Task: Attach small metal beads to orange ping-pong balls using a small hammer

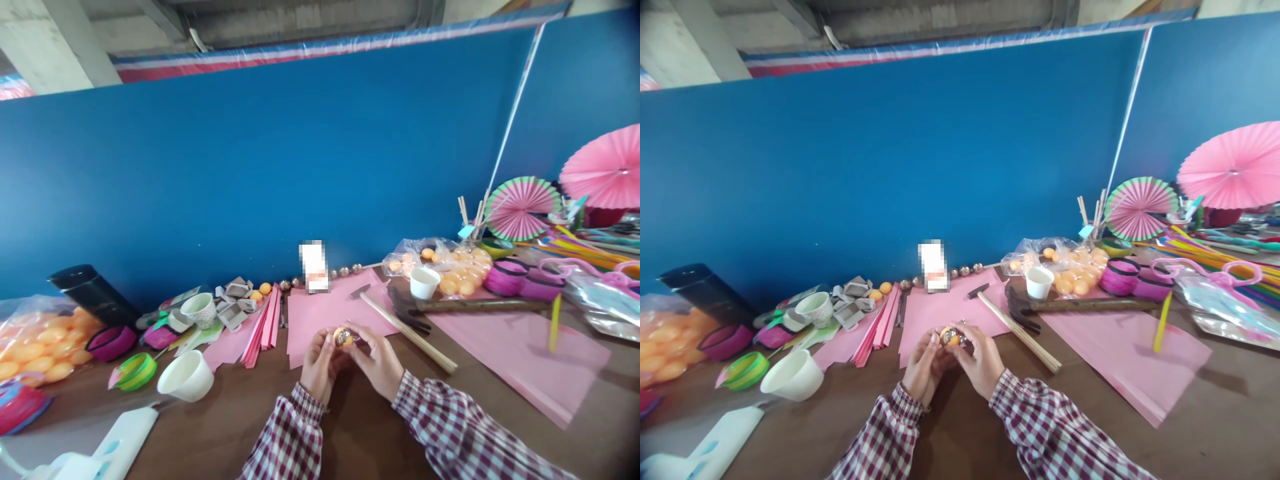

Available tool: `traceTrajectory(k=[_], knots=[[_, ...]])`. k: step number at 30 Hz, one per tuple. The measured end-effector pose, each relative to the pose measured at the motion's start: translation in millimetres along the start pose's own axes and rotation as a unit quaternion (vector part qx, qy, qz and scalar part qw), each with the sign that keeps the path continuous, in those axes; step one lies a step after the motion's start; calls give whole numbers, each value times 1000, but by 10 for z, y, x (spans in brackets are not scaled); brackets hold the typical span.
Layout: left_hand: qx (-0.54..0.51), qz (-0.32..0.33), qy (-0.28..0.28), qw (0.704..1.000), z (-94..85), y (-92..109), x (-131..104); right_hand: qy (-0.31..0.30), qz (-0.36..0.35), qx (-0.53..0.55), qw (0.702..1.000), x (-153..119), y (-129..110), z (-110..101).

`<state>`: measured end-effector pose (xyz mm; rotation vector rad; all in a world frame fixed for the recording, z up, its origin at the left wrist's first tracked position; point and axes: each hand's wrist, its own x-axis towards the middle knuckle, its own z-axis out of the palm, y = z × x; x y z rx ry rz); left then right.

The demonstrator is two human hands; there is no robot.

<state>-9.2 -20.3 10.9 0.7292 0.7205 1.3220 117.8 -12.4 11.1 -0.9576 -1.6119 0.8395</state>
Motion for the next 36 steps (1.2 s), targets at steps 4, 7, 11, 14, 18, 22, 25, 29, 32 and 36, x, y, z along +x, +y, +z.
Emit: traceTrajectory(k=[4, 7, 11, 14, 18, 22, 25, 29, 32, 36], knots=[[-16, -9, -28, 999, -4, 7, -20, -2, 9, 8, 1000, 2, -29, 9], [-15, -10, -32, 999, -8, 9, -29, -7, 0, 1, 1000, -5, -42, 8], [-24, -44, -46, 998, 2, 20, -42, -17, -27, -14, 999, -17, -59, -3], [-37, -56, -56, 996, 11, 22, -49, -24, -49, -38, 998, -30, -85, -1], [-32, -45, -43, 998, 27, 19, -49, -26, -61, -68, 995, -43, -133, 14], [-28, -42, -40, 998, 44, 26, -52, -26, -64, -82, 994, -35, -156, 11], [-27, -46, -44, 998, 48, 34, -59, -21, -67, -79, 994, -34, -144, 12], [-34, -45, -59, 997, 23, 33, -56, -34, -76, -80, 993, -52, -119, 28], [-62, -36, -51, 996, -24, 34, -29, -51, -82, -88, 991, -31, -78, -7], [-108, -31, 35, 993, -95, 64, 35, 7, -55, -160, 986, 103, 76, -184]])
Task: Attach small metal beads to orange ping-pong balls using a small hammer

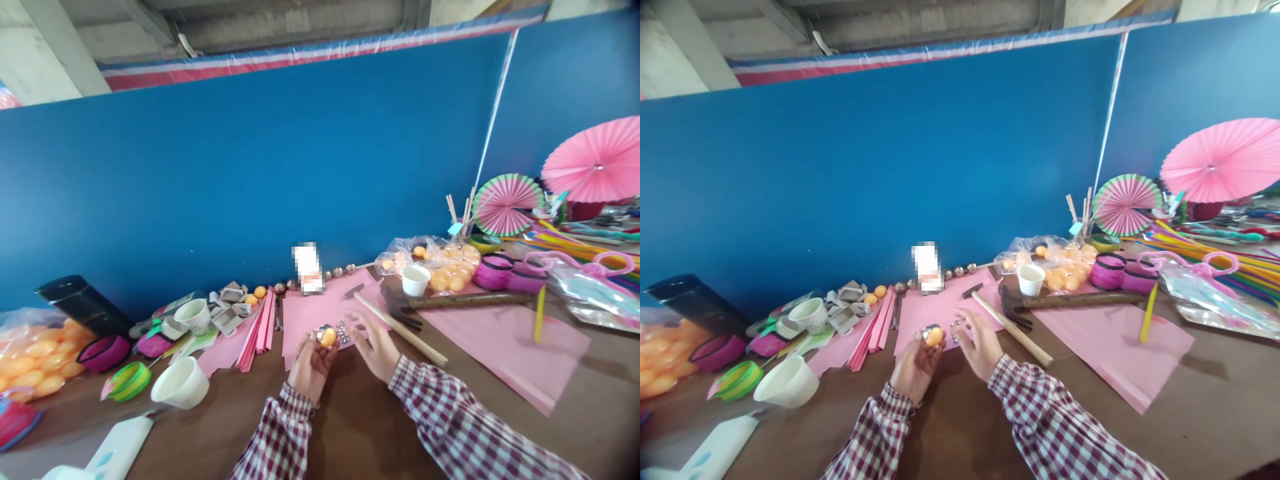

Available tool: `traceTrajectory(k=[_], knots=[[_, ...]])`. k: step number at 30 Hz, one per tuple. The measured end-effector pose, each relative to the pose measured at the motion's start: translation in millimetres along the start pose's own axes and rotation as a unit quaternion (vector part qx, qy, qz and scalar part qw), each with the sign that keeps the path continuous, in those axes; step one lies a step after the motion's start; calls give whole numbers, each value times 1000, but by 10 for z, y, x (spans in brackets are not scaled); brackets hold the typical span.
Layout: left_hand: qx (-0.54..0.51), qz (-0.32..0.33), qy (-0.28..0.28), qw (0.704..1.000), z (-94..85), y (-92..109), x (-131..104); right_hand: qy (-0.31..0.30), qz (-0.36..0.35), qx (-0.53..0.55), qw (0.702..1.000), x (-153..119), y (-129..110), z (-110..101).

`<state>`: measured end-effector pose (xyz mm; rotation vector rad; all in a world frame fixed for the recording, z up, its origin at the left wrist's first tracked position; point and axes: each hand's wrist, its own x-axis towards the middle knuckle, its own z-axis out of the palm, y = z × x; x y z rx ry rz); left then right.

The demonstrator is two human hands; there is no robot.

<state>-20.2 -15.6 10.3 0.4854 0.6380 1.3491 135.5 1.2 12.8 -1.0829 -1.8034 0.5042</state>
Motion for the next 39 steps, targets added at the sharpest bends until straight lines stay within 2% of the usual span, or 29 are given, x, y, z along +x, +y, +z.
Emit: traceTrajectory(k=[3, 6, 8, 13, 19, 23, 28, 33, 39], knots=[[-12, -1, 37, 999, -9, 36, 28, 23, 28, -119, 992, 83, 188, -99], [-18, 11, 47, 999, 7, 48, 28, -13, 8, -199, 980, 105, 262, -143], [-22, 14, 49, 998, 13, 44, 20, -44, -14, -216, 975, 97, 243, -137], [-9, 31, 28, 999, -6, 18, 5, -84, -54, -199, 975, 89, 156, -93], [24, 30, 3, 999, -34, -12, 14, -91, -54, -203, 974, 101, 165, -73], [28, 38, 11, 999, -39, -16, 19, -60, -55, -205, 975, 90, 193, -54], [39, 33, 36, 998, -29, -8, 3, -15, -3, -192, 981, 64, 227, -35], [49, 36, 18, 998, -15, 1, -13, 16, 8, -130, 991, 60, 236, -22], [41, 40, 35, 998, 14, -12, 13, 4, -12, -98, 995, 53, 192, -17]])
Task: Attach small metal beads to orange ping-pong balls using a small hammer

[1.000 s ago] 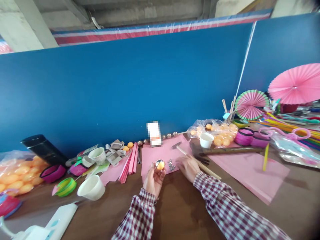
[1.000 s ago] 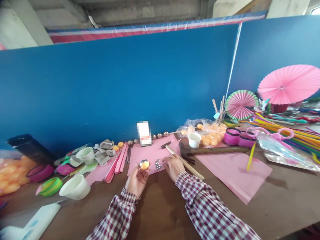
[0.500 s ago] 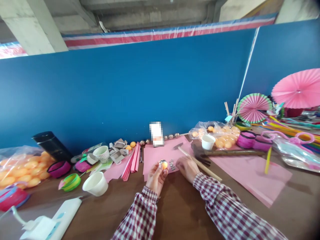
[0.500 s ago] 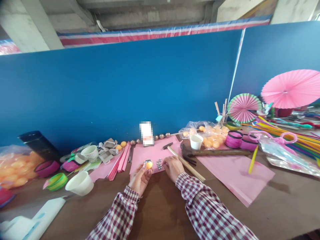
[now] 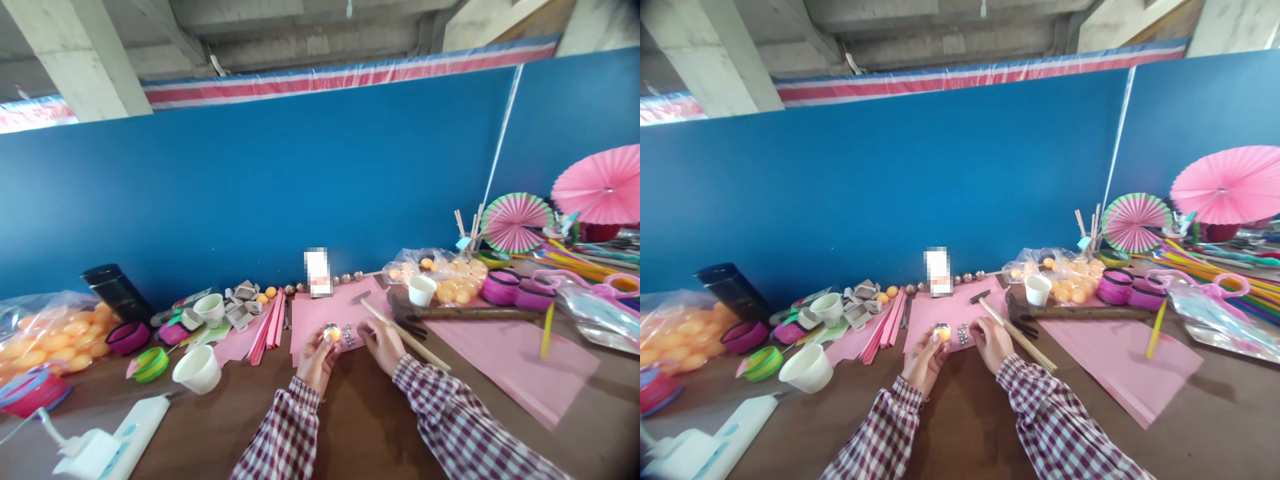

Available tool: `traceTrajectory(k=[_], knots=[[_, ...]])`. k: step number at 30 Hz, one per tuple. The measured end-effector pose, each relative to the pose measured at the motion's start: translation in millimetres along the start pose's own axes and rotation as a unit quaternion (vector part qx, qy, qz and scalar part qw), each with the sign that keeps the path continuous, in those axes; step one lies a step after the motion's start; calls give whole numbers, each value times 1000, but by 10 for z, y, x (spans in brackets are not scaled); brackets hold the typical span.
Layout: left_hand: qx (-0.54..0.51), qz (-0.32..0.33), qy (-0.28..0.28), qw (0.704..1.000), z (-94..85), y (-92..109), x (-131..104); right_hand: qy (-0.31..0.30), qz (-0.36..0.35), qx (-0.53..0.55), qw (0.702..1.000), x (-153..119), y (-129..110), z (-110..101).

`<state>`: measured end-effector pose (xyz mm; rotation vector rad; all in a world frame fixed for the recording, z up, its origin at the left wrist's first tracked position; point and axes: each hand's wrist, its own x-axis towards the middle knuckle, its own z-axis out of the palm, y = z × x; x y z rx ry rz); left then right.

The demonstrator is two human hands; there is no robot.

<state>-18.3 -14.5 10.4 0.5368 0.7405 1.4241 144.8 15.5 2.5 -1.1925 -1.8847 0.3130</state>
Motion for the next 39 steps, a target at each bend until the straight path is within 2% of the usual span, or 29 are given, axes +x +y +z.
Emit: traceTrajectory(k=[7, 13, 19, 26, 34, 39], knots=[[21, -5, -13, 1000, 14, -11, -12, -6, 8, 73, 997, -35, -85, 23], [43, 0, -15, 999, -15, -38, -4, 0, 55, 166, 985, -27, -145, 28], [38, 2, -39, 998, 13, -31, -41, -36, 107, 262, 958, -48, -191, 57], [57, 27, -24, 998, 48, -47, -33, -34, 158, 372, 914, -58, -252, 77], [92, 38, -12, 995, 65, -54, -31, -64, 174, 412, 892, -48, -323, 57], [105, 47, -4, 993, 68, -72, -31, -59, 161, 409, 896, -45, -309, 62]])
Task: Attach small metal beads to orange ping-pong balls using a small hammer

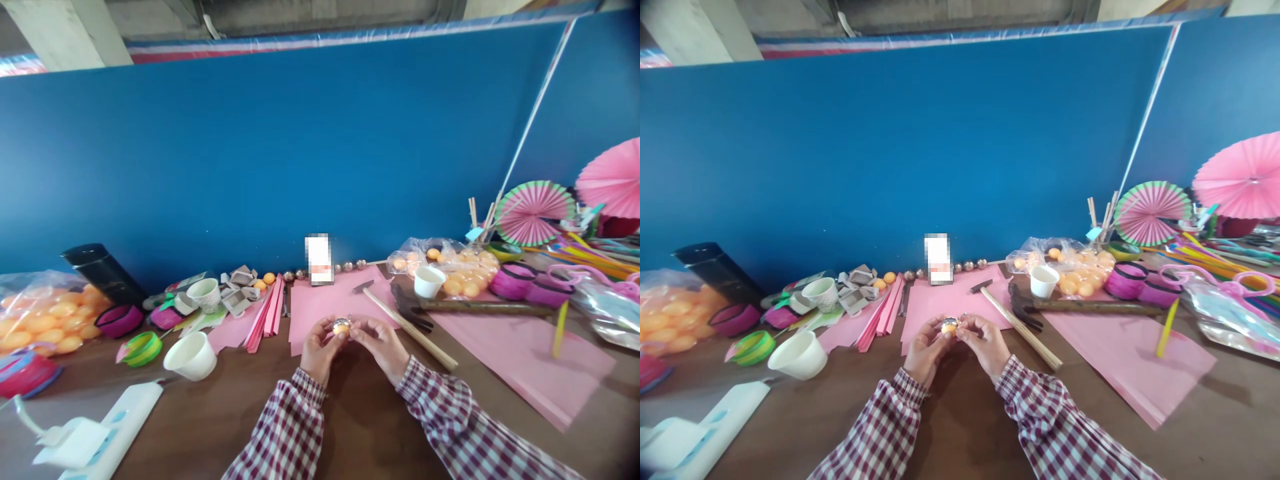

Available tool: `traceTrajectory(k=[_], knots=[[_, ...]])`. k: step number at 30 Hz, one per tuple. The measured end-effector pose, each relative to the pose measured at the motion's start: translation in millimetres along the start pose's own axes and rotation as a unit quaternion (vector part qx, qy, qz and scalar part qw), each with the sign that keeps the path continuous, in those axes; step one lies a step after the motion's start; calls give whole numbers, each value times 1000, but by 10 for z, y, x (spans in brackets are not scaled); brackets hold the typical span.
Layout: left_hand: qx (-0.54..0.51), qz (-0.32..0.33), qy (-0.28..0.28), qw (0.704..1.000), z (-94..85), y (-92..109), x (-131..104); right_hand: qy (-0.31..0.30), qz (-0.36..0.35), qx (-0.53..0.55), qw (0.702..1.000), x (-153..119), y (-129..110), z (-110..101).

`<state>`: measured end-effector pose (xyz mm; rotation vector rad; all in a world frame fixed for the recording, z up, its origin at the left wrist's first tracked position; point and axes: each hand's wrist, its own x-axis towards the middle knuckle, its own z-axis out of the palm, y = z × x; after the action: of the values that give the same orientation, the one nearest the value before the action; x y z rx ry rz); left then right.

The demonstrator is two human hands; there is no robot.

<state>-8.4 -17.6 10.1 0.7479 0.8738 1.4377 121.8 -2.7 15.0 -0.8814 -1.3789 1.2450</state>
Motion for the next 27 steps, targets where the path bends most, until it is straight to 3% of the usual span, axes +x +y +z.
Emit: traceTrajectory(k=[15, 27], knots=[[53, 30, -29, 998, -99, -79, 54, -17, 7, -29, 999, -26, -45, -1], [32, 31, -35, 998, -82, -59, 47, -28, 8, 10, 1000, -20, -19, 5]])
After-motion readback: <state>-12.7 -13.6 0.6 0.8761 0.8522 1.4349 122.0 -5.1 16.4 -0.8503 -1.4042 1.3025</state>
